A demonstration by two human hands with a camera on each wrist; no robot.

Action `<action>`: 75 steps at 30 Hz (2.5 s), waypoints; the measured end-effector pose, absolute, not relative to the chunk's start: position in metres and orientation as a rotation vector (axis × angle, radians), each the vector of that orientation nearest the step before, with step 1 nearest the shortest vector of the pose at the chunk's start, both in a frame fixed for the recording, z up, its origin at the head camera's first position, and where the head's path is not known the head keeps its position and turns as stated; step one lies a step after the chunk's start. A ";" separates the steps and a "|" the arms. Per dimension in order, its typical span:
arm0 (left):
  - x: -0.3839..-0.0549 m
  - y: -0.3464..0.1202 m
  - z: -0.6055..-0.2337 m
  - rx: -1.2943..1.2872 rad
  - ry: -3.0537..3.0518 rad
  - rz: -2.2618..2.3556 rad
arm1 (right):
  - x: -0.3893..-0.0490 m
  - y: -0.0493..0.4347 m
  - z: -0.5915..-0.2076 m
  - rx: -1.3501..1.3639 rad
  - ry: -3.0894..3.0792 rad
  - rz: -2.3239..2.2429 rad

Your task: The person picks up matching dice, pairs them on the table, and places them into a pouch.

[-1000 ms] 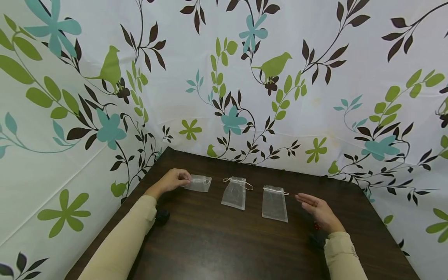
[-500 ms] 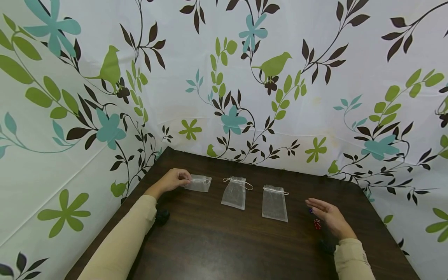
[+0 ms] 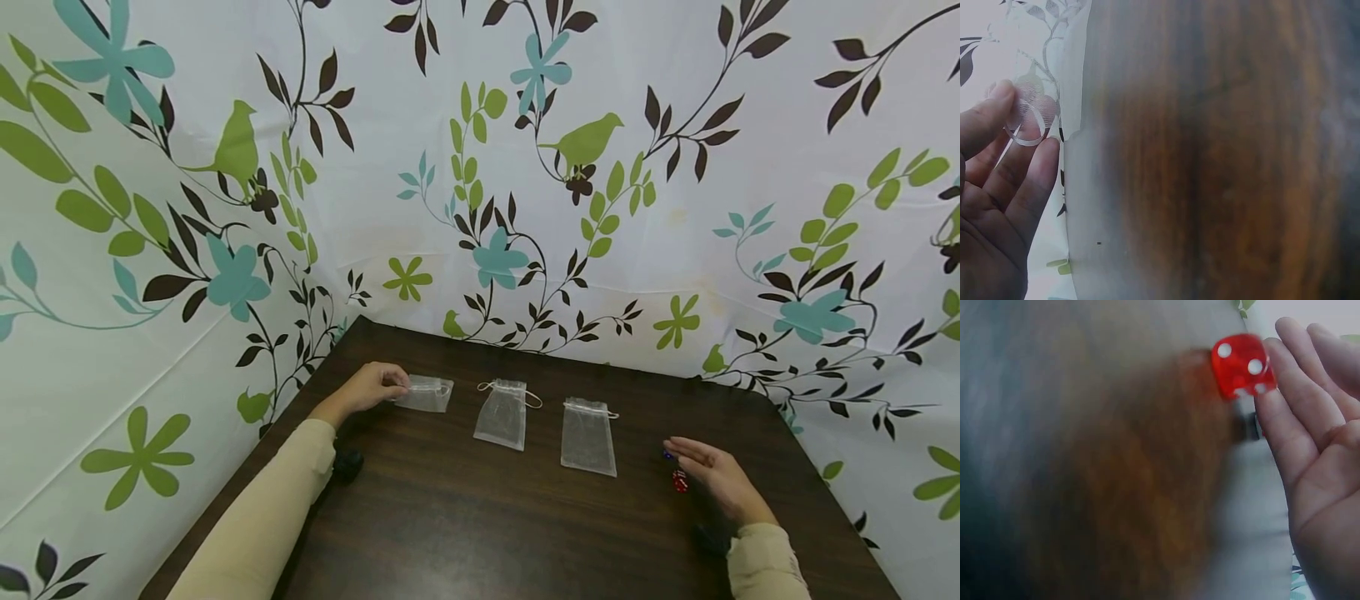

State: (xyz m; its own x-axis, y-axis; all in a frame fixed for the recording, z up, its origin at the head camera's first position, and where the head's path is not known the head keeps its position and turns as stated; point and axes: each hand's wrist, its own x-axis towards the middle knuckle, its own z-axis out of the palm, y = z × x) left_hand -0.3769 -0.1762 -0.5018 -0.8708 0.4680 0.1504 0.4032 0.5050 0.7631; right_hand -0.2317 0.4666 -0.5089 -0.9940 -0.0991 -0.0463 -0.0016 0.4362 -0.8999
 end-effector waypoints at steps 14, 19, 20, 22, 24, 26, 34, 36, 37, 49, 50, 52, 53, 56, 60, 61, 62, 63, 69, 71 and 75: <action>-0.376 -0.180 -0.505 0.762 2.661 1.317 | -0.225 0.469 -0.512 -0.056 2.562 -1.628; -0.376 -0.180 -0.505 0.751 2.660 1.318 | -0.224 0.471 -0.515 -0.075 2.539 -1.634; -0.375 -0.180 -0.505 0.747 2.661 1.317 | -0.224 0.471 -0.516 -0.079 2.543 -1.627; -0.375 -0.181 -0.505 0.739 2.666 1.313 | -0.224 0.472 -0.517 -0.086 2.545 -1.625; -0.375 -0.181 -0.505 0.731 2.677 1.305 | -0.223 0.473 -0.517 -0.146 2.541 -1.610; -0.374 -0.181 -0.504 0.727 2.692 1.291 | -0.222 0.474 -0.518 -0.212 2.526 -1.621; -0.374 -0.182 -0.506 0.718 2.697 1.291 | -0.222 0.478 -0.519 -0.468 2.350 -1.698; -0.374 -0.182 -0.506 0.724 2.694 1.294 | -0.222 0.479 -0.518 -0.466 2.358 -1.674; -0.374 -0.182 -0.506 0.729 2.694 1.295 | -0.222 0.479 -0.518 -0.461 2.371 -1.649; -0.373 -0.183 -0.505 0.765 2.685 1.322 | -0.224 0.481 -0.513 -0.520 2.432 -1.422; -0.373 -0.183 -0.505 0.770 2.687 1.319 | -0.223 0.481 -0.513 -0.529 2.436 -1.409; -0.373 -0.183 -0.505 0.771 2.688 1.316 | -0.222 0.479 -0.513 -0.528 2.455 -1.380; -0.373 -0.183 -0.504 0.769 2.689 1.315 | -0.222 0.478 -0.513 -0.516 2.471 -1.367; -0.373 -0.183 -0.503 0.749 2.691 1.307 | -0.221 0.474 -0.512 -0.463 2.518 -1.321; -0.373 -0.183 -0.502 0.730 2.698 1.286 | -0.221 0.471 -0.513 -0.411 2.571 -1.293; -0.373 -0.183 -0.502 0.732 2.702 1.279 | -0.221 0.471 -0.514 -0.409 2.585 -1.291; -0.373 -0.183 -0.502 0.732 2.702 1.277 | -0.221 0.471 -0.514 -0.414 2.597 -1.293; -0.373 -0.183 -0.503 0.735 2.700 1.277 | -0.221 0.471 -0.514 -0.419 2.609 -1.292; -0.373 -0.183 -0.504 0.748 2.694 1.283 | -0.218 0.469 -0.515 -0.378 2.697 -1.256; -0.373 -0.183 -0.504 0.749 2.688 1.293 | -0.217 0.468 -0.515 -0.346 2.729 -1.240; -0.373 -0.183 -0.504 0.758 2.683 1.303 | -0.215 0.467 -0.516 -0.300 2.768 -1.232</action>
State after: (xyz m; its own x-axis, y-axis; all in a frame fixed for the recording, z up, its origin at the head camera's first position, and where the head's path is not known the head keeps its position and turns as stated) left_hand -0.3730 -0.1835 -0.5041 -0.8767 0.4562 0.1526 0.4020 0.5204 0.7534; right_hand -0.2150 0.4673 -0.5160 -0.9759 -0.2180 -0.0083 -0.1398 0.6541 -0.7434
